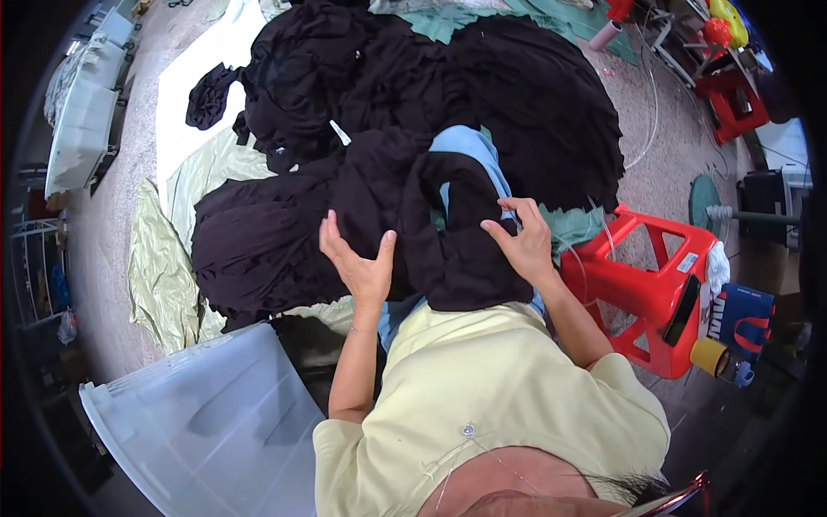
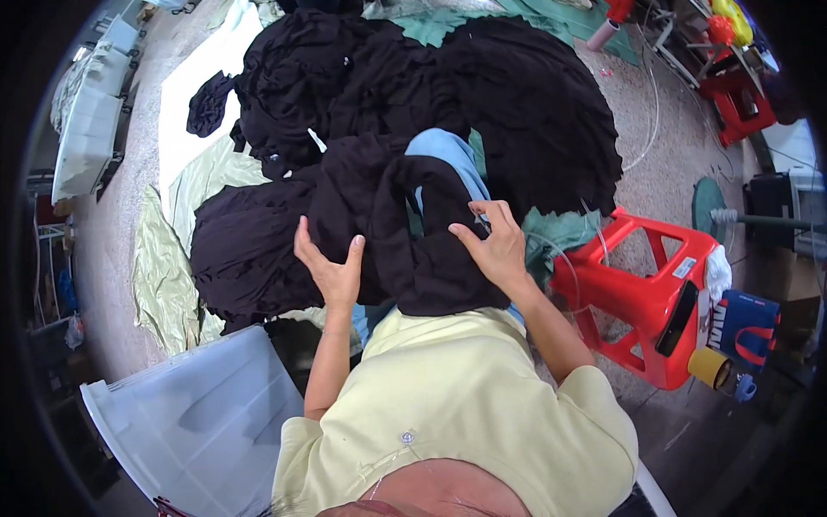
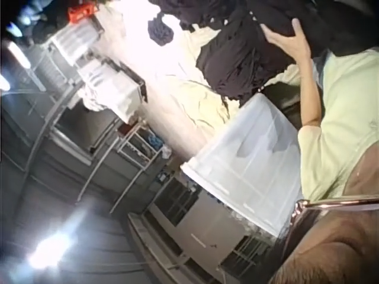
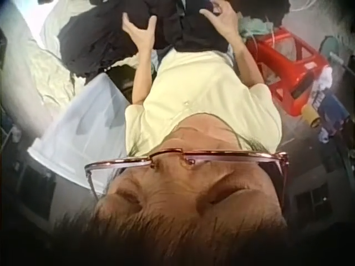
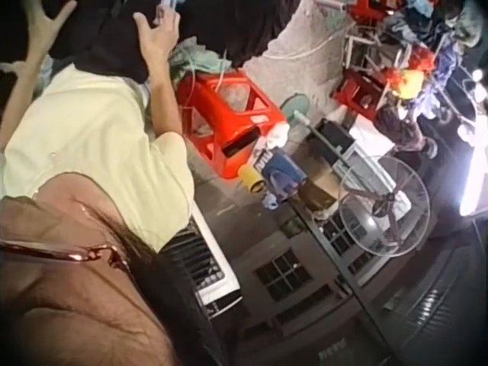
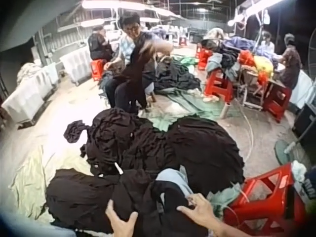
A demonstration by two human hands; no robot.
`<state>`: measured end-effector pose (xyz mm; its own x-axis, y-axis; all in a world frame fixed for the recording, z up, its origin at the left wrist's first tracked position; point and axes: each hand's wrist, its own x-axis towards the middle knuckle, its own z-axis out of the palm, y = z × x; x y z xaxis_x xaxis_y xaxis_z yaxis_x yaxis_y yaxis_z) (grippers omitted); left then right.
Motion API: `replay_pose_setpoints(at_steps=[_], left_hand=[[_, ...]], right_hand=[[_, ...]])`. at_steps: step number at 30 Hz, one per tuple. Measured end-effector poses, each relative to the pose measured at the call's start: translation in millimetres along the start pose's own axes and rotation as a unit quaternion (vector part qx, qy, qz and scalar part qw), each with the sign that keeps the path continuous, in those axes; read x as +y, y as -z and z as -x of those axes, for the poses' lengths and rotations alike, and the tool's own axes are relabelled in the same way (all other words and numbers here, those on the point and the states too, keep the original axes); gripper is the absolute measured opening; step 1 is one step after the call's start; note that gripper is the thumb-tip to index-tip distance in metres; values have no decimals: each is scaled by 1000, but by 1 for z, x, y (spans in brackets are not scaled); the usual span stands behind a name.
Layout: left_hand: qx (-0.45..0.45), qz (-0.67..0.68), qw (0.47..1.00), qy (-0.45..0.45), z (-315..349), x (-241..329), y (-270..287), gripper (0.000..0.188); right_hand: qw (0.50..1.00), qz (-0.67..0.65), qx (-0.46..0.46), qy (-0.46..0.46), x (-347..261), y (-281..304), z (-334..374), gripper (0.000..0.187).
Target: Trimming loose threads from black fabric garment pieces using small scissors.
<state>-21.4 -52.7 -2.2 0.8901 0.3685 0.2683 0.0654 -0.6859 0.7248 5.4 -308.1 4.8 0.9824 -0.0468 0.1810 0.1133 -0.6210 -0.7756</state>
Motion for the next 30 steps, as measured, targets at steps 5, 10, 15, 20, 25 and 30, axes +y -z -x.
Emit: replay_pose_setpoints(at_steps=[5, 10, 15, 20, 25, 30], left_hand=[[-154, -20, 962, -226, 1, 16, 31, 46], [-329, -100, 893, -290, 12, 20, 37, 48], [-235, 12, 936, -261, 4, 3, 17, 20], [-184, 258, 948, -3, -24, 80, 69, 11], [-264, 476, 834, -96, -51, 155, 171, 26], [-214, 78, 964, -138, -111, 159, 124, 12]], right_hand=[[977, -43, -188, 96, -9, 32, 31, 54], [954, 70, -263, 123, 28, 47, 49, 18], [987, -134, -85, -23, 18, 52, 27, 13], [972, -232, 26, -17, -38, 104, -25, 13], [930, -367, 15, -15, -112, 181, -13, 15], [964, -255, -49, -51, -97, 158, -58, 16]])
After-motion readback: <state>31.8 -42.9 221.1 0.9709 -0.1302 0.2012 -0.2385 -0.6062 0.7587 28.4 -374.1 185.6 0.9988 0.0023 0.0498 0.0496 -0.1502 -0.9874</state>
